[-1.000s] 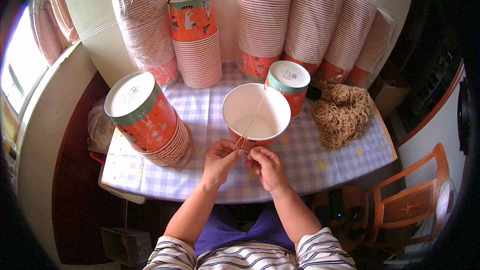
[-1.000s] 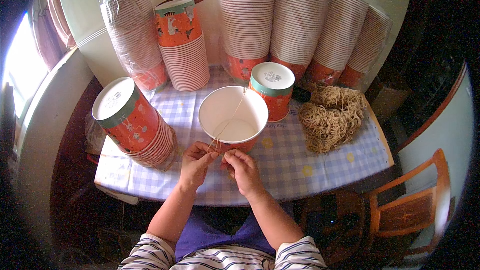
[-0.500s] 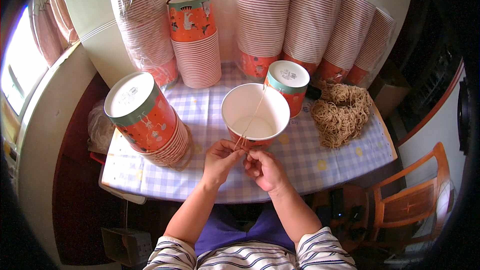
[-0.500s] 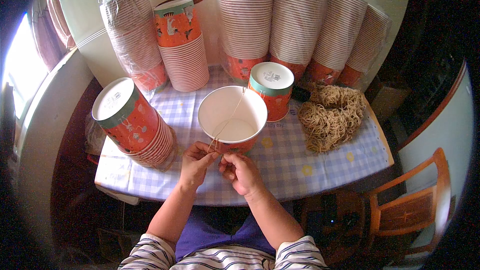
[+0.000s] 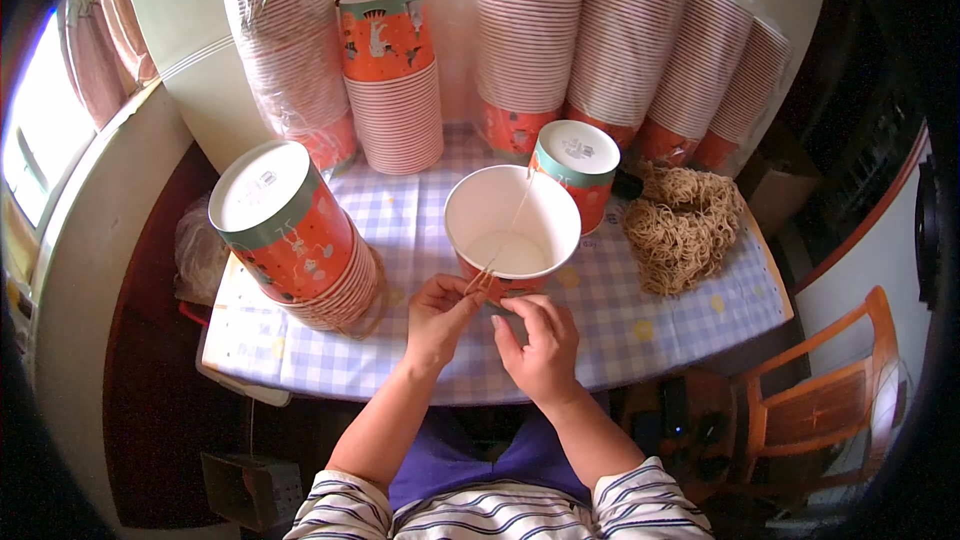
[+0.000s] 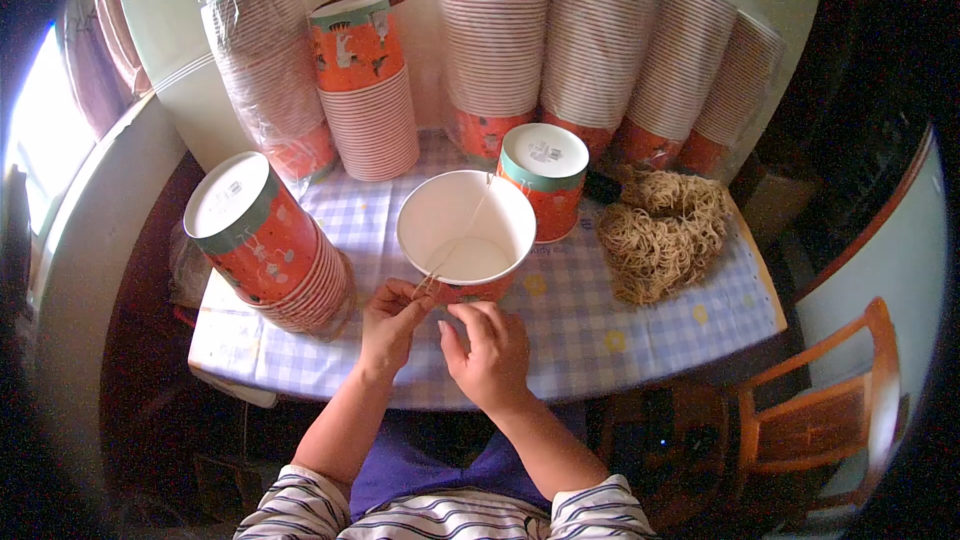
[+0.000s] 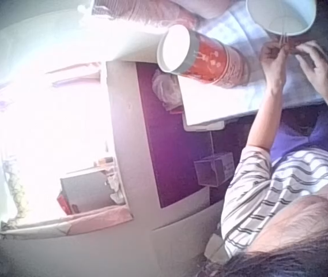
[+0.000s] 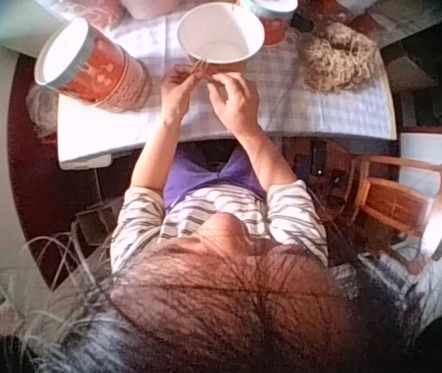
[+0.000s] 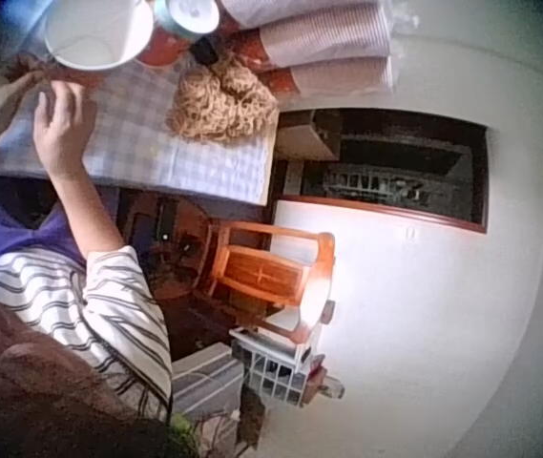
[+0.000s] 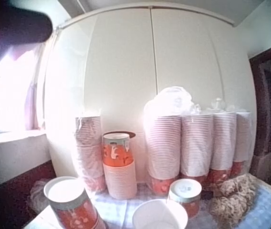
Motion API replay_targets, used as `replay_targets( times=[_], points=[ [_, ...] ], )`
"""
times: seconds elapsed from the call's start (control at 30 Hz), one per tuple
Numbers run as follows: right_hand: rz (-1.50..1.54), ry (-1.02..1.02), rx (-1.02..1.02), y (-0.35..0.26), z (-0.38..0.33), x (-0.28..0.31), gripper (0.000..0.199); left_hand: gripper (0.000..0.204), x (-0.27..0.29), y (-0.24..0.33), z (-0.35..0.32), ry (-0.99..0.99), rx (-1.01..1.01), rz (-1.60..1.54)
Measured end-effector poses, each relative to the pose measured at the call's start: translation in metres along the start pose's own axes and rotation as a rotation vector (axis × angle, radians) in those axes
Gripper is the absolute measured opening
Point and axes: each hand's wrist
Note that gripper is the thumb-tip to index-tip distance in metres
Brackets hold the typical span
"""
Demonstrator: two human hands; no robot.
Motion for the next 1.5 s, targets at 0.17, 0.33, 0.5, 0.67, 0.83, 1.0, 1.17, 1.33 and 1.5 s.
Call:
replay_targets(
  times=[0.17, 0.33, 0.5, 0.67, 0.83, 1.0, 1.17, 1.33, 1.5],
  points=[
    [-0.209, -0.039, 0.101, -0.001, 0.002, -0.004, 0.022, 0.010, 0.001, 0.001, -0.001, -0.004, 0.000, 0.013],
    [-0.230, -0.048, 0.122, 0.002, 0.003, -0.008, 0.020, 0.011, 0.002, 0.000, -0.001, -0.024, -0.027, 0.017],
    [-0.233, -0.052, 0.125, 0.005, 0.005, -0.009, 0.019, 0.013, 0.003, 0.000, -0.001, -0.038, -0.040, 0.044],
    [-0.216, -0.048, 0.113, 0.009, 0.004, -0.012, 0.017, 0.012, 0.004, 0.000, -0.003, -0.029, -0.024, 0.070],
    [-0.175, 0.006, 0.078, 0.009, 0.003, -0.014, 0.015, 0.012, 0.004, -0.003, -0.005, -0.014, -0.087, 0.125],
    [-0.097, 0.062, 0.063, 0.007, 0.006, -0.015, 0.015, 0.011, 0.004, -0.004, -0.006, -0.031, -0.175, 0.191],
    [-0.087, 0.096, 0.126, 0.009, 0.008, -0.017, 0.014, 0.010, 0.002, -0.005, -0.008, 0.014, -0.213, 0.186],
    [-0.219, 0.007, 0.159, 0.009, 0.006, -0.019, 0.017, 0.010, 0.007, -0.002, -0.005, 0.040, 0.080, -0.160],
    [-0.250, 0.020, 0.196, 0.011, 0.003, -0.026, 0.019, 0.009, 0.013, 0.001, 0.000, -0.077, 0.246, -0.344]
  ],
)
Point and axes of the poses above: each hand's wrist, its own z-axis towards the middle knuckle, its own x-axis out of the back of the hand, y = z × x, and after that the axes turned 8 degrees about x, right-handed
